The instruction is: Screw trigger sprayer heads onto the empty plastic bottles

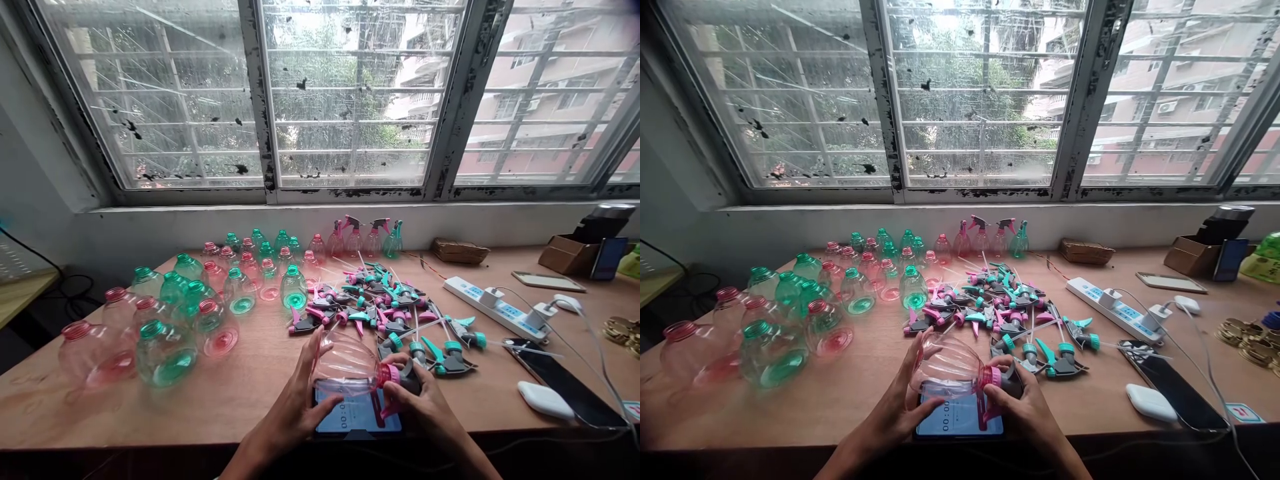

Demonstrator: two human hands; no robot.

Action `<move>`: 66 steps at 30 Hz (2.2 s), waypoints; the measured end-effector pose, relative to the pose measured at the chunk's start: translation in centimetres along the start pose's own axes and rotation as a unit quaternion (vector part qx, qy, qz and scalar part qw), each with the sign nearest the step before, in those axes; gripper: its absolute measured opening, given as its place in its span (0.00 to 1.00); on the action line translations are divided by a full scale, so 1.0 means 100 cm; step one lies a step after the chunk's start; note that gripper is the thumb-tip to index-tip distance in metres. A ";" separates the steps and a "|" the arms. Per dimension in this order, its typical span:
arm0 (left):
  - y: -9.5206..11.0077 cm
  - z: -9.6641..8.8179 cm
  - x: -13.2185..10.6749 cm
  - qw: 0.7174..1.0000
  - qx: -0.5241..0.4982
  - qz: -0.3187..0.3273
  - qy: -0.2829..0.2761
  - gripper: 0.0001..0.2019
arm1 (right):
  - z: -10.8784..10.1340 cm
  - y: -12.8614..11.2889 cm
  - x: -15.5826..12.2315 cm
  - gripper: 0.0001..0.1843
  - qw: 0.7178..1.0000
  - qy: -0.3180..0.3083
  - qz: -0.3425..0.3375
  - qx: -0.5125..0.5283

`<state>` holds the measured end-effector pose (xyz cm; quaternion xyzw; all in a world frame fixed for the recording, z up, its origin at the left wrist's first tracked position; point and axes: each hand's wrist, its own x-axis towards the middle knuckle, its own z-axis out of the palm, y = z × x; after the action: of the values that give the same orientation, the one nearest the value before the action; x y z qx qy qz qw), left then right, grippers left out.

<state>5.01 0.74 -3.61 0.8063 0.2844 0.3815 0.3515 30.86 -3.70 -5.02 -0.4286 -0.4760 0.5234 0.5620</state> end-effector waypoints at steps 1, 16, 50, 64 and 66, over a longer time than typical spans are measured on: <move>0.000 0.000 0.000 1.000 0.003 -0.005 0.003 0.48 | 0.000 0.000 0.000 0.22 1.000 0.000 0.000 -0.004; 0.001 -0.004 0.002 1.000 0.021 -0.003 -0.003 0.50 | 0.004 0.001 0.002 0.24 0.999 0.033 -0.005 0.007; 0.015 -0.007 0.001 1.000 0.027 0.001 -0.014 0.49 | 0.001 0.007 0.002 0.23 0.999 0.005 0.009 0.047; 0.015 -0.005 0.000 1.000 0.014 0.011 -0.025 0.51 | 0.001 0.008 0.001 0.23 0.999 -0.008 0.011 0.039; 0.015 -0.004 0.000 0.999 0.037 0.013 -0.016 0.47 | 0.001 0.006 0.001 0.23 0.999 0.001 0.011 0.043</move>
<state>4.91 -0.01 -2.25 0.8284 0.2817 0.3621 0.3213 30.67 -3.57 -5.55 -0.4097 -0.4476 0.5487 0.5751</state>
